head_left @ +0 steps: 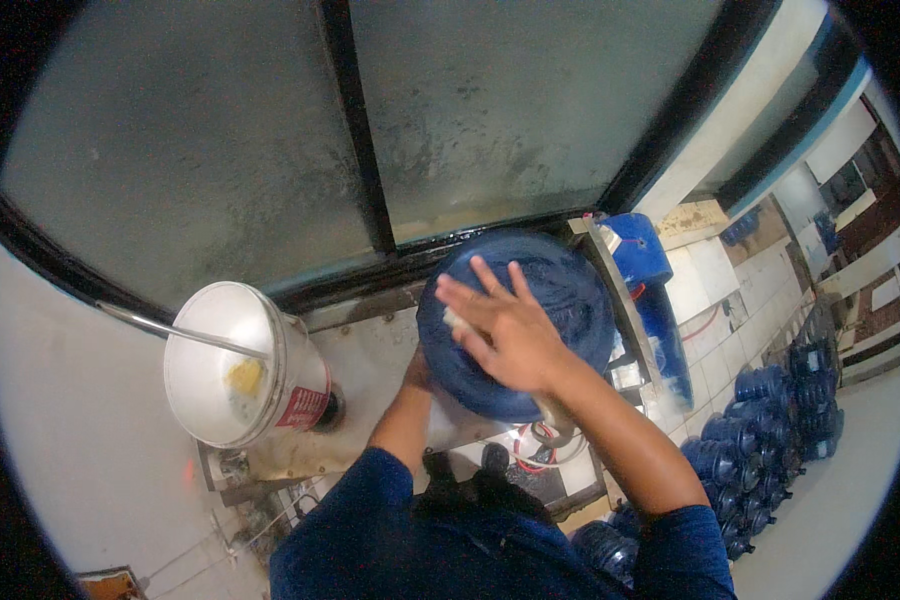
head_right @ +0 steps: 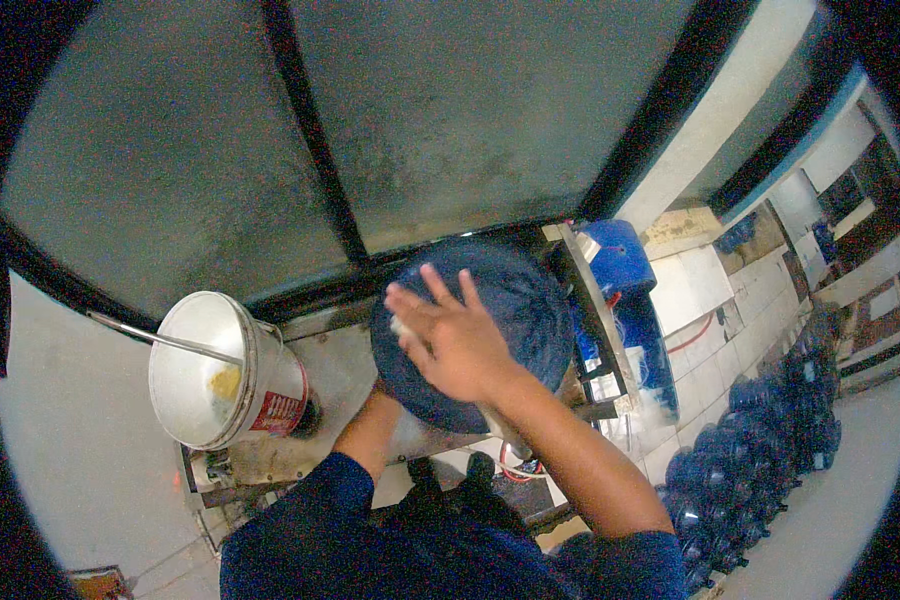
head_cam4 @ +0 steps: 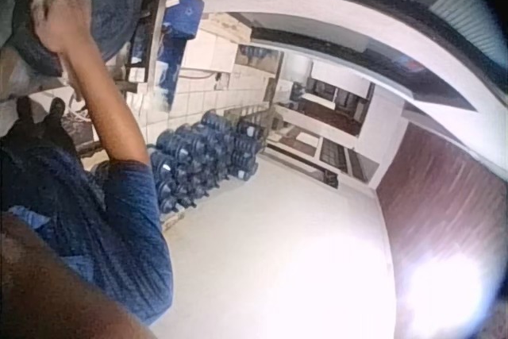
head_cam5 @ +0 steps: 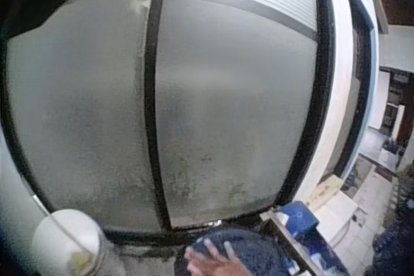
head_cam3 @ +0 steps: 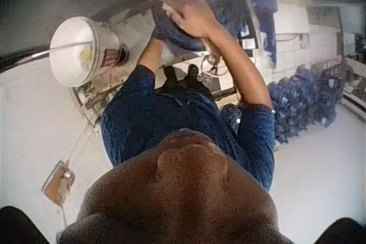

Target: The person scrubs a large blue water jug with a soapy sponge, rinses it with a hose, and places it on a rack with other jugs. The person repeats this process for a second jug, scrubbing the exterior and interior before stacking it.

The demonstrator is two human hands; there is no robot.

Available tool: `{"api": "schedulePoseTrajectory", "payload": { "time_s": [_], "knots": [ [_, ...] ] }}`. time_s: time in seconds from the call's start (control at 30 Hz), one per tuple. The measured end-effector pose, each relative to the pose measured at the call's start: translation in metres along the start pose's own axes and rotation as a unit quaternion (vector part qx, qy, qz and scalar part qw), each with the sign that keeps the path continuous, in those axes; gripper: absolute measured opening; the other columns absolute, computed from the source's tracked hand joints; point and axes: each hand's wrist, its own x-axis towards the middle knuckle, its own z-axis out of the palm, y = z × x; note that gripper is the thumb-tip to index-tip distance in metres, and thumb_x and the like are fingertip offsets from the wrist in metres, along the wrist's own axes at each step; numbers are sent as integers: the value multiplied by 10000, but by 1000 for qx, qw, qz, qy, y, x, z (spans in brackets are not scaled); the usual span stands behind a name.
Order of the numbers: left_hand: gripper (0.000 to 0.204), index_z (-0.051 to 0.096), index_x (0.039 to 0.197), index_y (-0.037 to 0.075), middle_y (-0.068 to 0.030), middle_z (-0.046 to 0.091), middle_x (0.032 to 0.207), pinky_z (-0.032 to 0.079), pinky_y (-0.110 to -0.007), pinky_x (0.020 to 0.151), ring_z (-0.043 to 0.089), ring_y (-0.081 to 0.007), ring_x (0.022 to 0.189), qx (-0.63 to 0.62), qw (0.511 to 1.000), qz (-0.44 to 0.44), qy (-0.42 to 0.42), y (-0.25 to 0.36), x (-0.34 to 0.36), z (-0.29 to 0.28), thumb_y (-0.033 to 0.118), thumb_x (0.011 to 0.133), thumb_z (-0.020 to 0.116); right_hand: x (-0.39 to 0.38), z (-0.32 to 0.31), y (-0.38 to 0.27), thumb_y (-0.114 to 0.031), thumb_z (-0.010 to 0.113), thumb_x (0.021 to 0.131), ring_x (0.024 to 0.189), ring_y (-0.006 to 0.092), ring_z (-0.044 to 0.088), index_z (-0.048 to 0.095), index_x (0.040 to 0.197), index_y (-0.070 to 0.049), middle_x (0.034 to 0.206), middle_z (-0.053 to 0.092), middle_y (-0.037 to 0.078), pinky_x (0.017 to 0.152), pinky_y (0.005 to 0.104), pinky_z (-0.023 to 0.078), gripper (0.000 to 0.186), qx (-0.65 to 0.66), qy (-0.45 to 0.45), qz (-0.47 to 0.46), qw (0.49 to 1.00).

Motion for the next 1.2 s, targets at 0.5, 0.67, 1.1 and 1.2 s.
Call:
{"api": "schedulePoseTrajectory", "payload": {
  "time_s": [0.5,0.67,1.1,1.2],
  "knots": [
    [640,475,1491,62,-141,485,1516,324,-390,1180,440,-256,1408,-3,998,32,-62,63,-70,77,491,1016,492,-21,8,-11,-243,547,965,1478,331,360,539,1433,-77,1539,484,91,1220,584,195,496,-13,43,-12,999],
    [587,494,1479,61,-138,496,1508,289,-379,1193,429,-249,1420,215,935,280,-31,75,-146,176,396,1003,573,-39,11,5,-160,517,965,1405,339,451,549,1391,-5,1442,542,218,1146,489,378,455,-77,203,165,962],
    [812,241,1575,-19,-131,340,1606,216,-412,1221,313,-269,1479,229,876,423,29,-73,-153,114,575,1039,378,-228,-92,25,-115,566,992,957,456,682,555,1392,-29,1052,679,294,804,501,541,409,112,129,160,972],
    [813,231,1565,-25,-132,345,1583,239,-405,1208,344,-268,1447,116,948,236,177,-144,-121,42,592,1049,346,-274,-93,68,-144,567,1018,761,310,684,582,1394,-50,875,691,163,680,380,529,387,212,146,176,950]
  ]
}}
